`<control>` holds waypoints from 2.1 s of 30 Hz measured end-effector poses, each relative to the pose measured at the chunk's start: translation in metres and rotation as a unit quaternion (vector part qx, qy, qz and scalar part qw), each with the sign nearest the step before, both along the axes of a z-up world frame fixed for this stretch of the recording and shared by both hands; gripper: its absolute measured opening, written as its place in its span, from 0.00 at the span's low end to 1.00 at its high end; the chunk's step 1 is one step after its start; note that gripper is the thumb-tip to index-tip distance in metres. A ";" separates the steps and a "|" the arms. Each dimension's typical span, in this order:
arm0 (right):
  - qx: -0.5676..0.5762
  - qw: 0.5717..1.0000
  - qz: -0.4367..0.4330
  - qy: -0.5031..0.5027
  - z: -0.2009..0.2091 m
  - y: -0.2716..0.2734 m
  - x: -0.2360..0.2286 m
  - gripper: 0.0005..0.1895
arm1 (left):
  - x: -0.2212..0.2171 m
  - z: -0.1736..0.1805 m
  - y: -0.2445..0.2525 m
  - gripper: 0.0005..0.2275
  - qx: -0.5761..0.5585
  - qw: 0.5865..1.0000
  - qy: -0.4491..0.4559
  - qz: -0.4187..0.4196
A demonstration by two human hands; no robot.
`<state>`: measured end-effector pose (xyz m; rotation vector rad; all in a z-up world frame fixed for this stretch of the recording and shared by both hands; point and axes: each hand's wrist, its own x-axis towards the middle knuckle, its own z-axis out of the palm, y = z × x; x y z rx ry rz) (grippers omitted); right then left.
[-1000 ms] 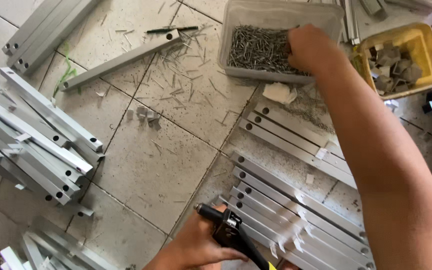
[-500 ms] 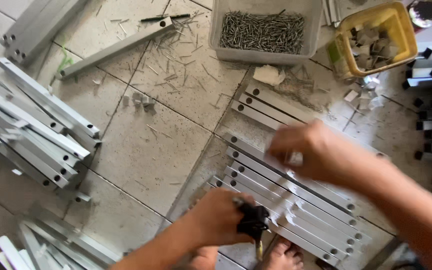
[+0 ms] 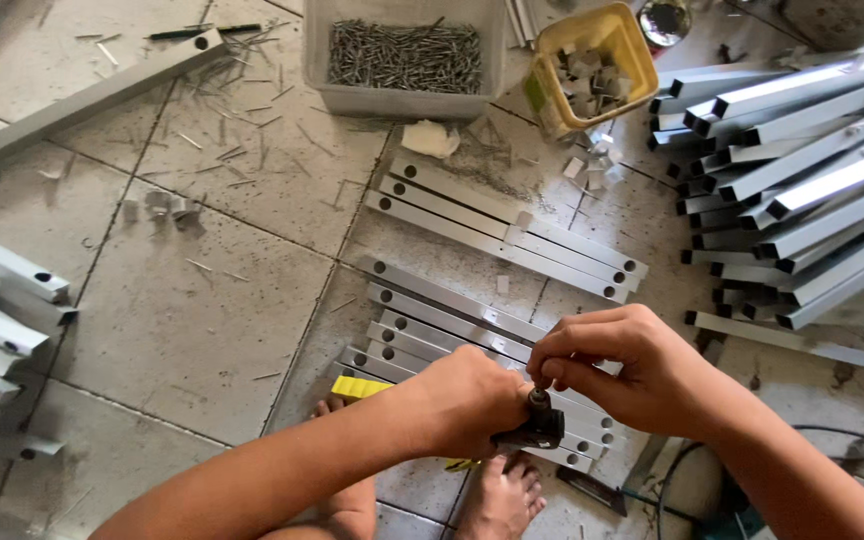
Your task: The person uses a power drill to fasten metal pieces together, then switches to a manual rivet gun to secure the joints. They repeatedly pick up rivets from a container and insert them into the pre-drilled holes of the metal frame structure.
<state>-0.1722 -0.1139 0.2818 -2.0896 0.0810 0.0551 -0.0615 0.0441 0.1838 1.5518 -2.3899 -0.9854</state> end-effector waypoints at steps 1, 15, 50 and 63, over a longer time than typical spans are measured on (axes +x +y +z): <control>-0.002 1.000 -0.002 0.003 -0.001 0.000 0.001 0.09 | -0.001 -0.003 -0.001 0.08 -0.002 1.000 0.003 -0.002; 0.091 0.983 0.047 0.150 -0.016 -0.015 -0.004 0.49 | 0.039 0.001 0.000 0.30 -0.016 0.939 0.233 0.251; 0.196 0.882 -0.354 0.243 -0.148 0.045 -0.157 0.19 | 0.037 -0.191 -0.082 0.21 -0.261 0.954 -0.060 0.136; 0.271 0.845 -0.396 0.238 -0.164 0.054 -0.179 0.28 | 0.023 -0.196 -0.085 0.13 -0.257 0.958 -0.012 0.126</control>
